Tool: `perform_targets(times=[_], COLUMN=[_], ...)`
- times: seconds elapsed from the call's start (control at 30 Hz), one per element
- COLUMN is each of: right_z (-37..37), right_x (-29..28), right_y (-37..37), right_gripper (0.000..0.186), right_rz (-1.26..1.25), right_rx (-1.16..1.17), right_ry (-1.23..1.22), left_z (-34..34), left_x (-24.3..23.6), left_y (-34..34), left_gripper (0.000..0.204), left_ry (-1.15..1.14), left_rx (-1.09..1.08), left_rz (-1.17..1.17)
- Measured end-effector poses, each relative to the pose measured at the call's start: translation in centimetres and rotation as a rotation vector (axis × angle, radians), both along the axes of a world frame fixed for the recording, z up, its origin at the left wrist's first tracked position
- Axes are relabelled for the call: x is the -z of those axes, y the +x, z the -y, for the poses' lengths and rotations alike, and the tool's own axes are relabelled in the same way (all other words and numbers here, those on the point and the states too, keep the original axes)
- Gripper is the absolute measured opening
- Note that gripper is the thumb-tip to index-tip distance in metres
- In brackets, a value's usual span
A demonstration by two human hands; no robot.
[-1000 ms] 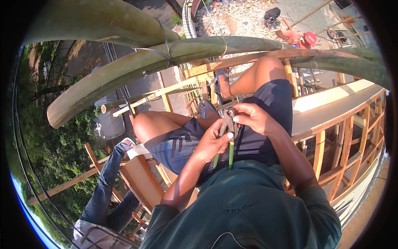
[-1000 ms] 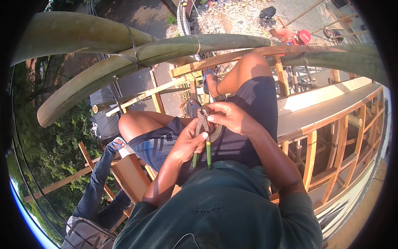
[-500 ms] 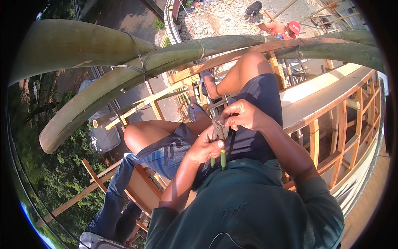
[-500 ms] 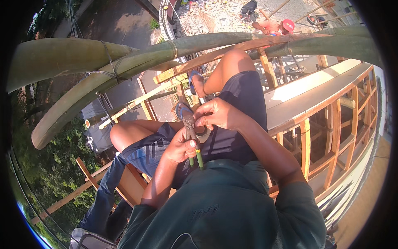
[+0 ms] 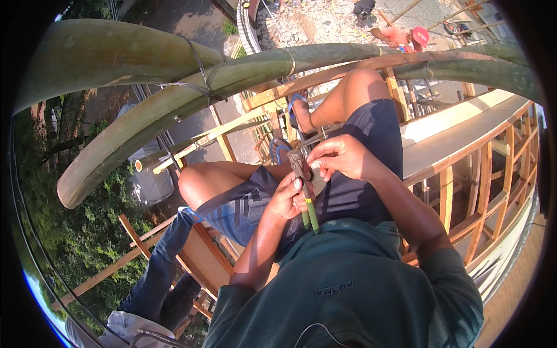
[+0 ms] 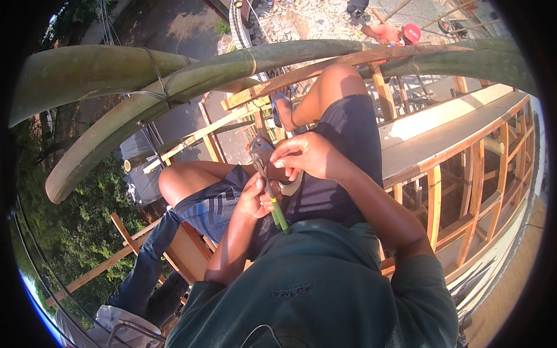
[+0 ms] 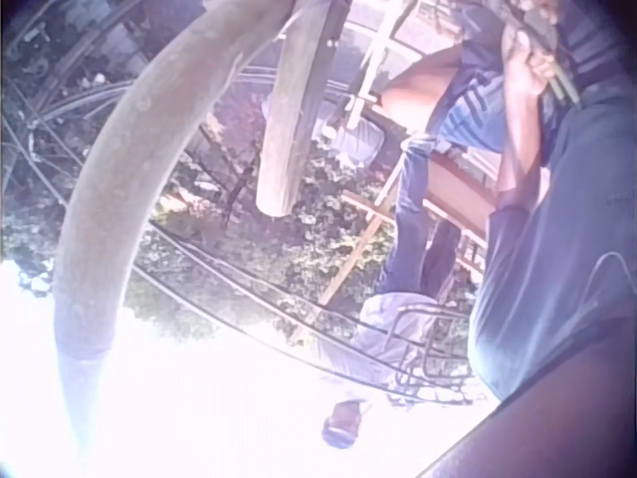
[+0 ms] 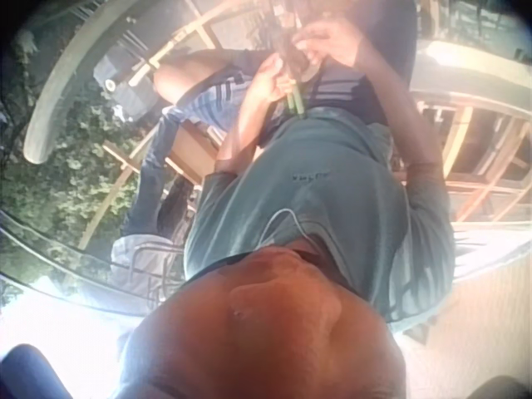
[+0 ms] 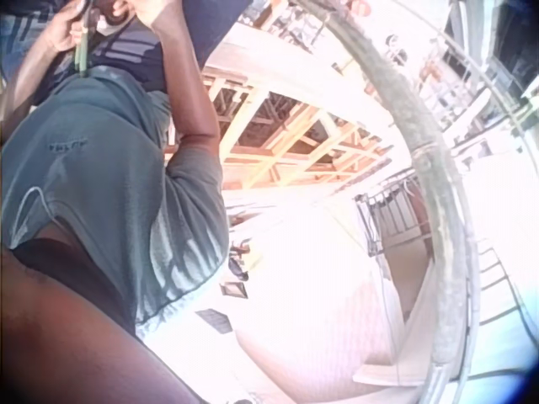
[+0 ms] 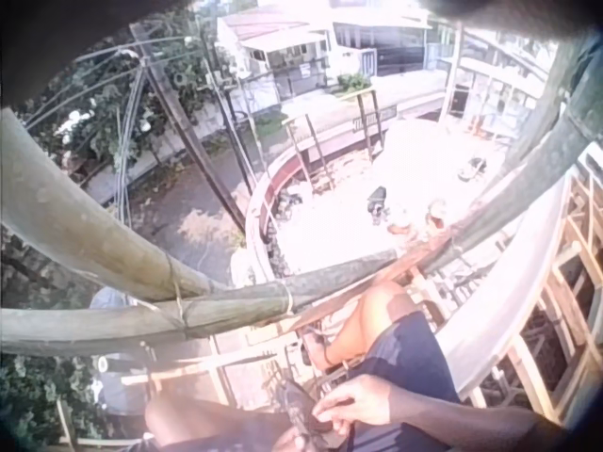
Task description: The person sits on a bamboo scaffold and ties bamboo poles together using wire. They wrap the wire around the joint, twist it with pliers, and trim the excess. The process is repeated at multiple joints.
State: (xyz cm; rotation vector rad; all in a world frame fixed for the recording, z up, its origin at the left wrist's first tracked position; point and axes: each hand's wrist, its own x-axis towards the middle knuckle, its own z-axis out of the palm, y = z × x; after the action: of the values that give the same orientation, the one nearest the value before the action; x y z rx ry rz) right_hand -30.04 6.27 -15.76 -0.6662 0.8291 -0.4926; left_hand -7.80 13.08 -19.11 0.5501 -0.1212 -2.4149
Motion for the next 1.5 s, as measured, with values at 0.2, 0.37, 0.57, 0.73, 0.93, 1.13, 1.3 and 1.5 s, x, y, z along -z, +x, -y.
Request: perform_targets(times=[0.2, 0.37, 0.57, 0.73, 0.93, 1.13, 1.3, 1.5], right_z=[-0.3, 0.3, 0.6, -0.3, 0.3, 19.2, 27.9, 9.4], right_x=[0.9, 1.1, 0.9, 2.5, -0.4, -4.5, -5.1, -5.1], right_y=[0.3, -0.5, -0.4, 0.3, 0.9, -13.2, -24.0, -5.7], right_gripper=[0.023, 0.023, 0.020, 0.020, 0.024, 0.026, 0.025, 0.027], right_rz=[-0.040, -0.084, -0.069, -0.164, -0.123, -0.073, -0.465, -0.337], right_rx=[0.128, -0.036, -0.040, 0.011, -0.650, -0.315, 0.956, -0.322], right_ry=[0.053, -0.016, -0.049, -0.041, -0.088, -0.144, -0.263, -0.586], left_z=[0.6, -0.2, 0.5, 0.9, 1.5, 1.1, 1.7, 1.0], left_x=[-0.6, 1.3, 0.4, 0.1, 1.6, 1.3, 0.6, 1.1], left_y=[0.1, 0.6, 0.0, 0.2, 2.0, 2.0, -0.1, 0.3], left_gripper=[0.038, 0.042, 0.060, 0.081, 0.054, 0.051, 0.062, 0.076], left_ry=[0.089, 0.171, 0.186, 0.170, 0.181, 0.183, 0.116, -0.025], left_rx=[0.003, -0.028, -0.080, -0.123, -0.350, -0.311, -0.084, 0.101], left_rz=[0.112, -0.022, -0.142, -0.099, 0.040, 0.064, 0.014, -0.212])
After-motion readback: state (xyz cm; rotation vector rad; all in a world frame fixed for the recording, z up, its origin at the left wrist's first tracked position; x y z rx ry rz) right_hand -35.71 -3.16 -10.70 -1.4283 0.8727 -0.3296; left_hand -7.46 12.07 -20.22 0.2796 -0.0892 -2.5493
